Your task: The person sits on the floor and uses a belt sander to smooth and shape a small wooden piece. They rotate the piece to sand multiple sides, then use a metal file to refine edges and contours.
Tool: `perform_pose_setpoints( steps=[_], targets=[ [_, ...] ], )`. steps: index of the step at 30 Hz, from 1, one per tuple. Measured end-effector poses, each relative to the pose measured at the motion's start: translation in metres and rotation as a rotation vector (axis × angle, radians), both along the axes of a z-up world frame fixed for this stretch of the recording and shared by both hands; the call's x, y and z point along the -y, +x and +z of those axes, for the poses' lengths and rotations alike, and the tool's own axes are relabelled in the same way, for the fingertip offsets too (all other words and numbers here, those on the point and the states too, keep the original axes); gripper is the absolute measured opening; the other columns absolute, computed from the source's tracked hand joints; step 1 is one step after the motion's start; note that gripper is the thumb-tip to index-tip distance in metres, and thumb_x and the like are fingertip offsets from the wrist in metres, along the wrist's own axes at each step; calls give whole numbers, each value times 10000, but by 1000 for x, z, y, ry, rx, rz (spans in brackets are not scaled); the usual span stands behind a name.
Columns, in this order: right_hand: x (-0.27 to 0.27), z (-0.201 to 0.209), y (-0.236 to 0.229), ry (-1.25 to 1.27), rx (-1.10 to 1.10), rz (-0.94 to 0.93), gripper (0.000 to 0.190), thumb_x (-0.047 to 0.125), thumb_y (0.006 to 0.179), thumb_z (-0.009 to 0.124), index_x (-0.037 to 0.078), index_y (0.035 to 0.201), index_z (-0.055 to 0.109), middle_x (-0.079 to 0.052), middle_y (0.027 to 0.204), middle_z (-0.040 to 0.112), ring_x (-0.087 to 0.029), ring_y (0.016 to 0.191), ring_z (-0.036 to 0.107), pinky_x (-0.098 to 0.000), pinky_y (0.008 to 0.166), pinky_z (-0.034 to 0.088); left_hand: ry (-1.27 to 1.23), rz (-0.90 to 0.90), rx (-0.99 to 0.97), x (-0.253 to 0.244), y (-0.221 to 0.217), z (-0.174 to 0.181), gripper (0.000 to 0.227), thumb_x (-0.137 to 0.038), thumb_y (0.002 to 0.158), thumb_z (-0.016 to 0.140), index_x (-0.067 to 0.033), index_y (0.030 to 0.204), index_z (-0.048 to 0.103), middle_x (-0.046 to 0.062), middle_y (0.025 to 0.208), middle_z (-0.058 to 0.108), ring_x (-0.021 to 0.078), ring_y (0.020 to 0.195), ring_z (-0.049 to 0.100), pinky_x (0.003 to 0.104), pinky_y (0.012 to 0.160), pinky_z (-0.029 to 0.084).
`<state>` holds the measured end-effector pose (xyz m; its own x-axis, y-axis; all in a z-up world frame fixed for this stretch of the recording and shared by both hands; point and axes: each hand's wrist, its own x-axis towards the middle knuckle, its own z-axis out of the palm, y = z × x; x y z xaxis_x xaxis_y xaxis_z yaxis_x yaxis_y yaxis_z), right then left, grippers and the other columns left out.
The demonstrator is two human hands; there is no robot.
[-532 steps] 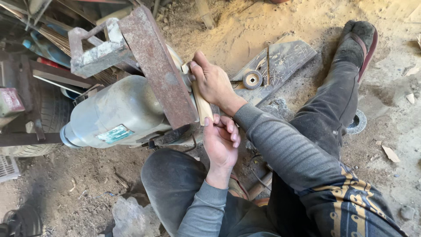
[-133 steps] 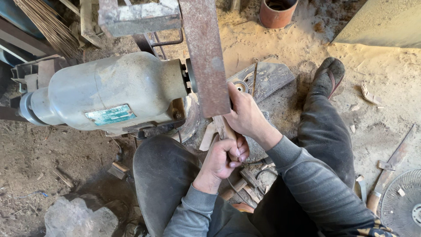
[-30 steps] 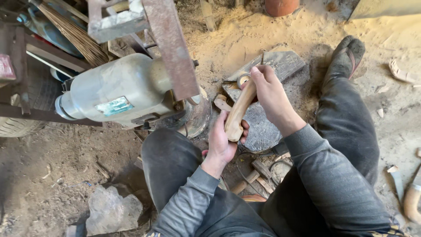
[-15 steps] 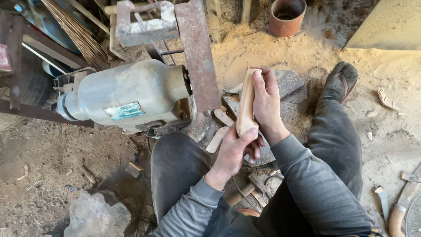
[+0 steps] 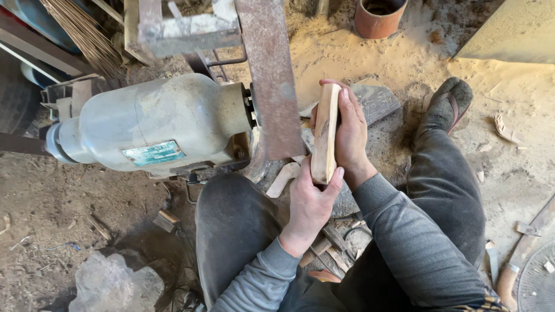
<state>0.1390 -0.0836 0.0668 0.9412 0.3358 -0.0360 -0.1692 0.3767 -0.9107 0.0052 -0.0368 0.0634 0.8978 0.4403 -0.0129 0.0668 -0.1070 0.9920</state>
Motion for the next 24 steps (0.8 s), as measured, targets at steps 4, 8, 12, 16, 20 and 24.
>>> perform_pose_setpoints(
  steps=[4, 8, 12, 16, 20, 24],
  targets=[
    [3, -6, 0, 83, -72, 57, 451, 356, 1135, 343, 57, 1365, 591, -115, 768, 621, -188, 615, 559, -314, 575, 477, 51, 5, 55, 1, -1, 1, 447, -294, 938, 762, 17, 1214, 597, 122, 907, 712, 178, 777, 725, 334, 691, 590],
    [3, -19, 0, 137, -278, 66, 451, 375, 1106, 366, 56, 1315, 607, -115, 801, 624, -190, 623, 545, -317, 567, 461, 25, -24, 80, -1, -5, 1, 499, -366, 937, 774, 13, 1204, 590, 103, 911, 717, 157, 790, 735, 315, 701, 605],
    [5, -38, 5, 233, -479, 94, 399, 375, 1100, 395, 62, 1209, 617, -116, 845, 631, -201, 669, 546, -324, 597, 459, -66, -66, 156, -1, -7, 1, 563, -427, 945, 766, 14, 1226, 558, 71, 905, 694, 90, 783, 704, 264, 688, 599],
    [12, -54, 7, 252, -557, 151, 436, 393, 1105, 393, 12, 1052, 599, -98, 848, 612, -187, 652, 517, -317, 573, 447, -134, -67, 98, 2, -7, 0, 551, -430, 932, 775, 25, 1177, 581, 28, 823, 650, 29, 645, 516, 208, 571, 447],
    [19, -61, 4, 307, -609, 167, 442, 369, 1111, 391, -15, 989, 573, -96, 848, 582, -179, 665, 505, -303, 573, 443, -283, -54, 133, 4, -2, 0, 568, -421, 946, 757, 42, 1235, 599, -18, 846, 620, -2, 653, 419, 176, 564, 356],
    [21, -59, 1, 325, -640, 109, 412, 331, 1119, 404, -30, 999, 563, -106, 858, 565, -179, 680, 506, -300, 597, 453, -273, -42, 125, 6, 2, 3, 537, -393, 960, 754, 43, 1238, 607, -37, 826, 629, -6, 648, 416, 171, 575, 365]
  ],
)
